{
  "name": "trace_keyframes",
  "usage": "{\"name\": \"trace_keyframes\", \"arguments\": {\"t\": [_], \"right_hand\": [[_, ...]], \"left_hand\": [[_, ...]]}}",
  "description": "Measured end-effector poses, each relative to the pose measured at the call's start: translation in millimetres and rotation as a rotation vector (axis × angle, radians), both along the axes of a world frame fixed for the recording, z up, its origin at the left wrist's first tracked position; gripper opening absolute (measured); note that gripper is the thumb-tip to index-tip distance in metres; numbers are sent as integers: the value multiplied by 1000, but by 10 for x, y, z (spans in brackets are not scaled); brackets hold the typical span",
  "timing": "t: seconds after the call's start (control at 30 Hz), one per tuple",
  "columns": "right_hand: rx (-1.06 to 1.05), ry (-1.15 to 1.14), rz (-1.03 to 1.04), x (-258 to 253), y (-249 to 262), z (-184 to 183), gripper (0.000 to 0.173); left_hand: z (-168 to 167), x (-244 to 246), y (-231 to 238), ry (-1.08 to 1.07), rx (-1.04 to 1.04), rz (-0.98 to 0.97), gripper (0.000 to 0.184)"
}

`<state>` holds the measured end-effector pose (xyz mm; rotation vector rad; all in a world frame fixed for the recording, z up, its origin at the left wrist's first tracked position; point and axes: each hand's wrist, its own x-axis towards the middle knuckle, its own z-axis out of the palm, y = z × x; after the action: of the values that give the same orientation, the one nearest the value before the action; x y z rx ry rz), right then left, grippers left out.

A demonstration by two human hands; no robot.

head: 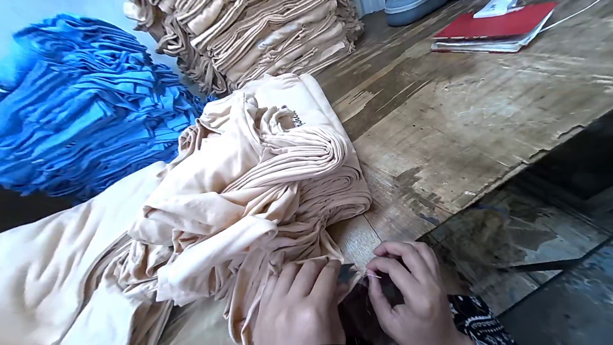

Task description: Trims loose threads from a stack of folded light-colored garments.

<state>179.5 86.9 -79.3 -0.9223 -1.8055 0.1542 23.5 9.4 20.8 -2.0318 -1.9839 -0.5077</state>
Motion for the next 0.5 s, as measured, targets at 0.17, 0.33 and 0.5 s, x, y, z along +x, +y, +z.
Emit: {"name": "trace_keyframes", "arguments": {"t": [0.17,0.33,0.5], "right_hand": [[45,20,15,-35,-14,-19,12],[27,26,56,116,-31,15,18],[16,-13,141,145,-86,53,26]], "left_hand": [[-94,44,139,47,-22,-14,14],[-52,-49,34,-57,-67,-53,17],[-151,-229,-117,-294,-140,-63,21]]}}
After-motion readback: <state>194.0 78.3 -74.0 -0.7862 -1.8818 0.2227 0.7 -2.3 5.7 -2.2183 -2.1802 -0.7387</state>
